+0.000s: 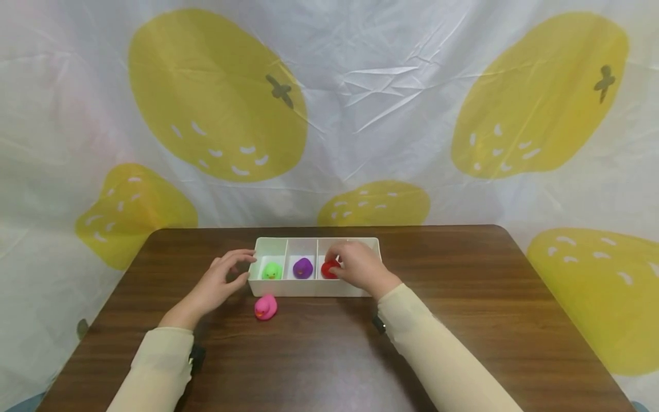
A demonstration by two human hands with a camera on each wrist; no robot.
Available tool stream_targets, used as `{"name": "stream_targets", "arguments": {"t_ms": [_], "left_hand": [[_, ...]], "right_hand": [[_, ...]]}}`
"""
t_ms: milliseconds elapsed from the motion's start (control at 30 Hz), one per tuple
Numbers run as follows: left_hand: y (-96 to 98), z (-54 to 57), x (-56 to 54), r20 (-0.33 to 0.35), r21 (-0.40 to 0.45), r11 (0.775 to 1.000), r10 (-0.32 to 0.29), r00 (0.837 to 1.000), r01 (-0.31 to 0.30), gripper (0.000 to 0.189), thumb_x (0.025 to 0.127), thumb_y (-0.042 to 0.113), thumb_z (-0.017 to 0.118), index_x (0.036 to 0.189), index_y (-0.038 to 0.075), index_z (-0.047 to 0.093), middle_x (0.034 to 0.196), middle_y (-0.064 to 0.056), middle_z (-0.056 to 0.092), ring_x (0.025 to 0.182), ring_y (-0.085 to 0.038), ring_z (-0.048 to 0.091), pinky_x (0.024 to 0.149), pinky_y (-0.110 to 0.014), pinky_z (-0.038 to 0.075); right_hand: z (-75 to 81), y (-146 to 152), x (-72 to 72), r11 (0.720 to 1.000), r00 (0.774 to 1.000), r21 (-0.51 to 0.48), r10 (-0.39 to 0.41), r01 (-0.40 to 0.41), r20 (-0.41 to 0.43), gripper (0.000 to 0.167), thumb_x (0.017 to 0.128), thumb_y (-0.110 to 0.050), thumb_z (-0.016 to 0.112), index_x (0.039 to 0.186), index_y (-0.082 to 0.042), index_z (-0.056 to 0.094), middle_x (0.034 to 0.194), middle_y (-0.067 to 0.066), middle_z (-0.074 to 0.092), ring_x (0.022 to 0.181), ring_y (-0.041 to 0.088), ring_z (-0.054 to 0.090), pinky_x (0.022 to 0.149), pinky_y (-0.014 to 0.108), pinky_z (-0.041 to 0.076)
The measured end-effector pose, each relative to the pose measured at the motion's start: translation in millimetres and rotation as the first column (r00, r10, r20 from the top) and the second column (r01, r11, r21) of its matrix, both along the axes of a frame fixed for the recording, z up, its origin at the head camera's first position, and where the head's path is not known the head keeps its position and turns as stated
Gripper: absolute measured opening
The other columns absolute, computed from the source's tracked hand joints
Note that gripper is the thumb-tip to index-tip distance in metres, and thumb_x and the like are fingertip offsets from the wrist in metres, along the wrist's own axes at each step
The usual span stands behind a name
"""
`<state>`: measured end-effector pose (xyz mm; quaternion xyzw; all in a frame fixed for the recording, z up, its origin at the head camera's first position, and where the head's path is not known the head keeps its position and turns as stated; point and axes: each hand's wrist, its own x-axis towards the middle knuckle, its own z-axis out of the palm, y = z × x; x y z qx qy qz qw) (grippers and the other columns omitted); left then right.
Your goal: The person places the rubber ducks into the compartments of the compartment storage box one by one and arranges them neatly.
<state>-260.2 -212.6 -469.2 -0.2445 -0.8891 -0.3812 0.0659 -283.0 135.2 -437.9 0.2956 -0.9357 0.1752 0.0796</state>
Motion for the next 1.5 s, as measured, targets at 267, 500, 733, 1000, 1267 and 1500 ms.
{"name": "stream_targets", "arguments": {"t_ms": [267, 500, 733, 1000, 1267, 1500], "left_hand": [[2.7, 0.3, -0.8, 0.006, 0.009, 1.000, -0.001, 1.000, 0.001, 0.035, 0.096, 0.003, 0.068, 0.130, 0.006, 0.063, 0.150, -0.015, 0.054, 0.109, -0.038, 0.054, 0.092, -0.049, 0.044], [3.0, 1.9, 0.3, 0.008, 0.006, 1.000, 0.003, 1.000, -0.003, 0.034, 0.096, 0.003, 0.068, 0.130, 0.006, 0.063, 0.150, -0.015, 0.054, 0.108, -0.037, 0.053, 0.092, -0.048, 0.044], [0.0, 1.9, 2.1, 0.000, 0.000, 1.000, 0.003, 1.000, -0.003, 0.034, 0.097, 0.003, 0.067, 0.130, 0.005, 0.062, 0.150, -0.015, 0.054, 0.108, -0.037, 0.054, 0.092, -0.049, 0.044], [0.4, 1.4, 1.5, 0.001, 0.005, 1.000, 0.004, 1.000, -0.004, 0.034, 0.097, 0.003, 0.067, 0.130, 0.005, 0.062, 0.150, -0.015, 0.054, 0.107, -0.038, 0.054, 0.092, -0.050, 0.043], [2.9, 2.6, 2.2, 0.012, 0.004, 1.000, 0.008, 1.000, -0.008, 0.034, 0.097, 0.003, 0.067, 0.130, 0.005, 0.062, 0.150, -0.015, 0.054, 0.109, -0.040, 0.054, 0.093, -0.050, 0.044], [4.4, 2.9, 0.4, 0.020, -0.001, 1.000, 0.007, 1.000, -0.007, 0.034, 0.097, 0.003, 0.067, 0.131, 0.007, 0.062, 0.151, -0.014, 0.053, 0.110, -0.039, 0.053, 0.094, -0.051, 0.044]], "right_hand": [[0.9, 2, -2.4, 1.000, 1.000, 0.005, -0.013, 0.013, 0.015, 0.008, 0.086, -0.011, 0.081, 0.091, -0.013, 0.076, 0.085, -0.001, 0.075, 0.080, 0.018, 0.068, 0.079, 0.037, 0.056], [1.9, 1, -2.4, 1.000, 0.999, 0.019, -0.023, 0.023, 0.024, 0.009, 0.085, -0.009, 0.080, 0.090, -0.013, 0.075, 0.085, -0.001, 0.074, 0.082, 0.018, 0.067, 0.081, 0.037, 0.056], [3.3, -3, -3.2, 1.000, 0.998, 0.009, -0.007, 0.006, 0.066, 0.009, 0.085, -0.007, 0.080, 0.092, -0.010, 0.075, 0.087, 0.001, 0.074, 0.085, 0.021, 0.066, 0.087, 0.039, 0.056], [1.9, -1, 1.4, 1.000, 0.999, -0.025, -0.009, 0.008, -0.031, 0.006, 0.088, -0.014, 0.080, 0.092, -0.013, 0.076, 0.087, -0.002, 0.076, 0.086, 0.020, 0.072, 0.087, 0.040, 0.056], [8.1, 6, 11.7, 0.996, 0.997, -0.087, -0.043, 0.037, -0.070, 0.009, 0.089, -0.017, 0.080, 0.095, -0.012, 0.077, 0.096, 0.004, 0.078, 0.096, 0.023, 0.073, 0.092, 0.041, 0.056], [14.8, 5, 19.5, 0.993, 0.998, -0.116, -0.040, 0.033, -0.058, 0.008, 0.089, -0.018, 0.080, 0.095, -0.012, 0.077, 0.099, 0.005, 0.078, 0.098, 0.024, 0.072, 0.094, 0.041, 0.056]]}}
